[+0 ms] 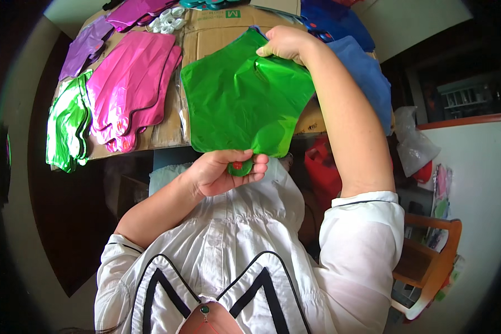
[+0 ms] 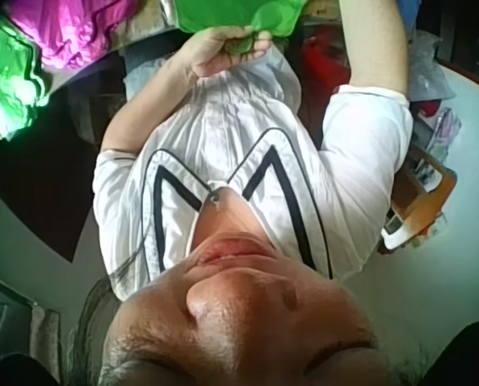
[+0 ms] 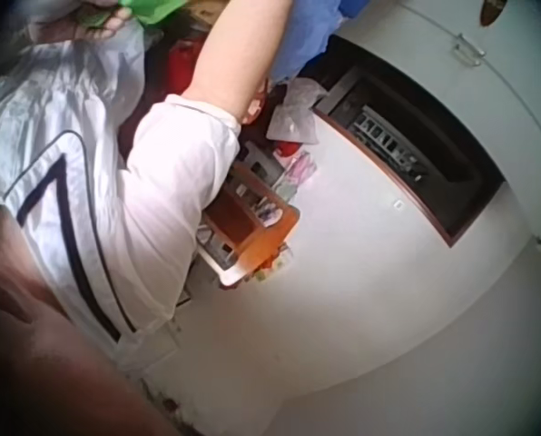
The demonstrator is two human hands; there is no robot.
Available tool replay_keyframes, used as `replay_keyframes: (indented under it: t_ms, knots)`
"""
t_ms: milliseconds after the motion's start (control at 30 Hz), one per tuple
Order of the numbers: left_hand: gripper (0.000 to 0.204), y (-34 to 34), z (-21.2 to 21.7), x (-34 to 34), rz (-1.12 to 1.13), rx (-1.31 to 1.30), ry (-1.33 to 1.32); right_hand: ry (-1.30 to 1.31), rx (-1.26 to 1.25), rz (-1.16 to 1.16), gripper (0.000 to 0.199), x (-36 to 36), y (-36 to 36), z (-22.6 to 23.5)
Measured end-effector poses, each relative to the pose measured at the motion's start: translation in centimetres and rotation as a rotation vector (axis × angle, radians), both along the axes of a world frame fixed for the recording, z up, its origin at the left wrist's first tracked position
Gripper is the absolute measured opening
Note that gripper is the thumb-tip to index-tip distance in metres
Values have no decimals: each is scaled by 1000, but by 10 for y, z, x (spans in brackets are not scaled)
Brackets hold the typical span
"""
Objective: Folding colorful foil balloons and placing them into cardboard-backed plastic packaging with labels.
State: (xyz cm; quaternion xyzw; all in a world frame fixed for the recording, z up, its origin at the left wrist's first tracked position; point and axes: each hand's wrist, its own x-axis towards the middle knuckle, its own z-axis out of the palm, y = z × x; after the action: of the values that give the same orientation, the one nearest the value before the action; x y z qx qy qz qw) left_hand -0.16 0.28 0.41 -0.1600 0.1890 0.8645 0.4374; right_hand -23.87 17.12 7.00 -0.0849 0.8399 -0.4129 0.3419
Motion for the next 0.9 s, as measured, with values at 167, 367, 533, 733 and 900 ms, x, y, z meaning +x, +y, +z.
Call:
replay_keyframes:
  t_ms: [167,367,533,733,900]
  knots:
    - [25,2,-6,5,0,-83,100,-14,25,23,15,-2,-2,0]
    - [25,-7,-15,11,-4,118,205,-11,13,-28,13,2,0,7]
    - [24,2,-27,5,-14,142,248,-37,24,18,13,1,-2,4]
    - [15,12,-14,3,26,4,135,-54,22,12,14,-1,-3,4]
    - [17,17,-7,6,21,-81,90,71,139,74,16,-6,-4,6]
